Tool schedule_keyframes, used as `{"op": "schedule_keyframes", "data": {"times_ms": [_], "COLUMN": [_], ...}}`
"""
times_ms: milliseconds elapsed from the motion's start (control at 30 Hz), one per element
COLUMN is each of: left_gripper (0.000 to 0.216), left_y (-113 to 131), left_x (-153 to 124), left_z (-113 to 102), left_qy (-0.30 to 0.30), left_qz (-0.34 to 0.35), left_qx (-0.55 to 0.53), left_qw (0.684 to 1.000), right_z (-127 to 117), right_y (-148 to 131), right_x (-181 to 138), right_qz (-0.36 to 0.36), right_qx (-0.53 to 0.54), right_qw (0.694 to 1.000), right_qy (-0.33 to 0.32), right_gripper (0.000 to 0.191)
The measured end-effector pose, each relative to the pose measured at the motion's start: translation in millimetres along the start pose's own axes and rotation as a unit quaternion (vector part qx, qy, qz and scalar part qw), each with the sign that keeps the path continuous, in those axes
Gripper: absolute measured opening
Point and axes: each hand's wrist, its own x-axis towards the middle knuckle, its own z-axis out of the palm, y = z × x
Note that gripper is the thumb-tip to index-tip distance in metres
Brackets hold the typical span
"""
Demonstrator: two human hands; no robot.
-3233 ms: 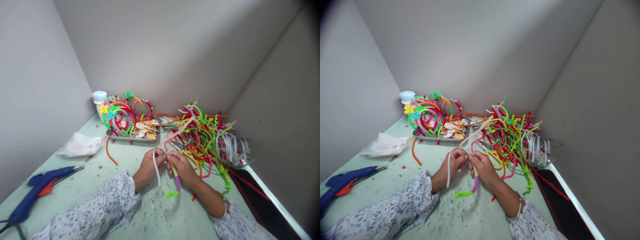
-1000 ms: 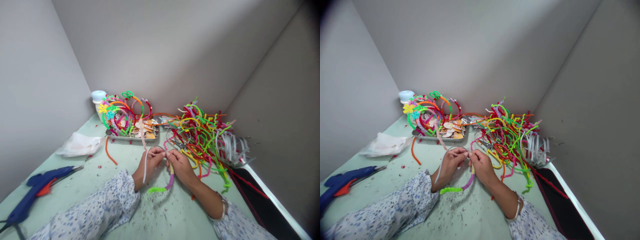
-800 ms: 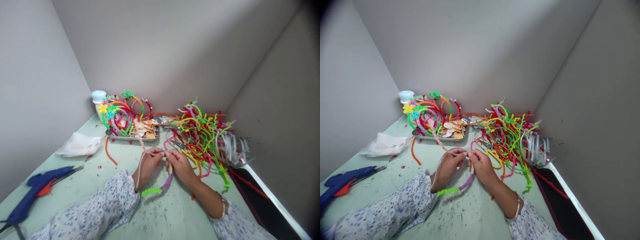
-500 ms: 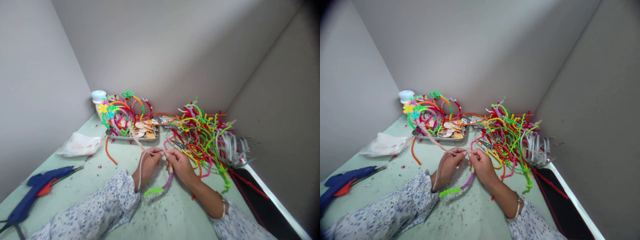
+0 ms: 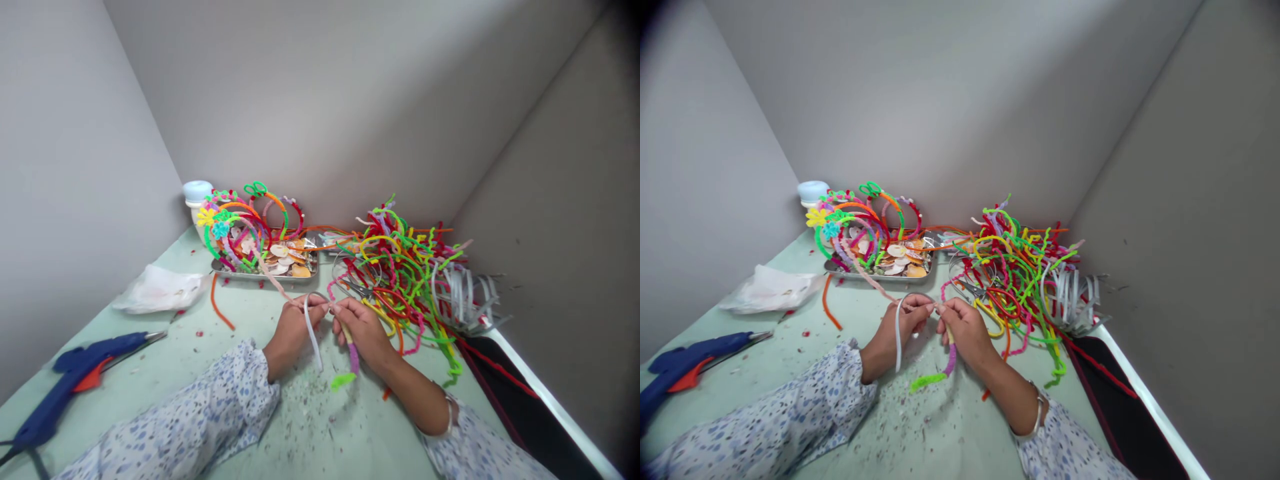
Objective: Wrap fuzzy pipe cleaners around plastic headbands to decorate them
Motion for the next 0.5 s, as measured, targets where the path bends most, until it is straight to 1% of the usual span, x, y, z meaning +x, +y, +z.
{"op": "schedule_keyframes", "data": {"times_ms": [233,400,500], "left_gripper": [0.019,0.013,0.015], "left_y": [-8.6,-9.8,-9.9], "left_x": [3.6,4.4,4.2], "left_z": [-2.0,-2.4,-2.5], "left_qy": [-0.020,-0.019,-0.029], "left_qz": [-0.008,-0.024,-0.024], "left_qx": [-0.022,-0.018,-0.019], "left_qw": [1.000,0.999,0.999], "right_z": [-2.3,-5.4,-7.2], "right_y": [0.4,1.2,0.5], "right_x": [1.2,3.9,5.5], "right_qz": [0.022,0.051,0.062], "right_qx": [0.052,0.071,0.087], "right_qw": [0.998,0.995,0.993], "right_qy": [-0.025,-0.037,-0.050], "right_gripper": [0.024,0.024,0.025]}}
